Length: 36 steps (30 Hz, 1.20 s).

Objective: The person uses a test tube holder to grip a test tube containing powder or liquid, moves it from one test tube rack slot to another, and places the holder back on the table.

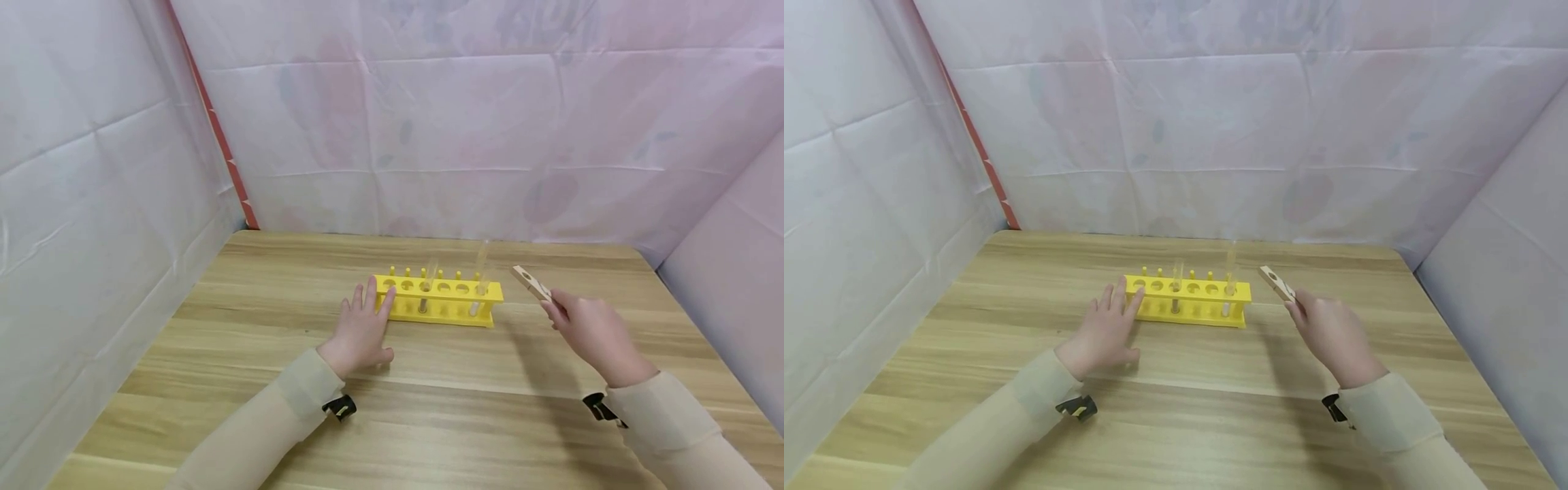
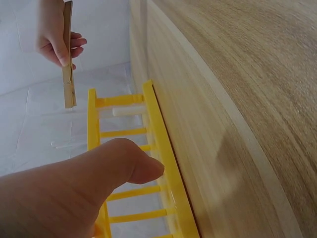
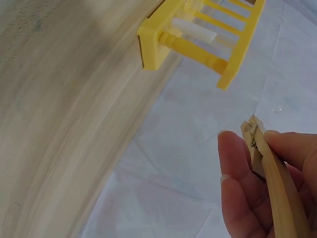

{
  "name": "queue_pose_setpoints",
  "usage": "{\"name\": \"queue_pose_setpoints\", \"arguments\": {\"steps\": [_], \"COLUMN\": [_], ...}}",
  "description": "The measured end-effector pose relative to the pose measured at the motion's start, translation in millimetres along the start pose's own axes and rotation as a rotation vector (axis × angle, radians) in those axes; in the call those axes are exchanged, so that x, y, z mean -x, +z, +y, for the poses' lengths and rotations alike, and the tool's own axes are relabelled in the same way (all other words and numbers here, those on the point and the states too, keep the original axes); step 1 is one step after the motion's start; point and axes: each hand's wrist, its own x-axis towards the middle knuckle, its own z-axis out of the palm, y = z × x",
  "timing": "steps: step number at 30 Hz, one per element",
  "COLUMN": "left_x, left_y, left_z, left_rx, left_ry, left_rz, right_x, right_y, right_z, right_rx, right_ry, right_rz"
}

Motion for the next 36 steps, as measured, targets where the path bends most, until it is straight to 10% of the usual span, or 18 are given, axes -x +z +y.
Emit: {"name": "queue_pose_setpoints", "arguments": {"steps": [36], "left_x": [-0.3], "left_y": [1.2], "left_z": [-0.5], "left_rx": [0.024], "left_ry": [0.007], "left_rz": [-0.005], "right_x": [9.4], "right_y": [29.7], "right_z": [21.6], "right_rx": [0.037], "right_ry": [0.037], "right_rz": [-0.026]}}
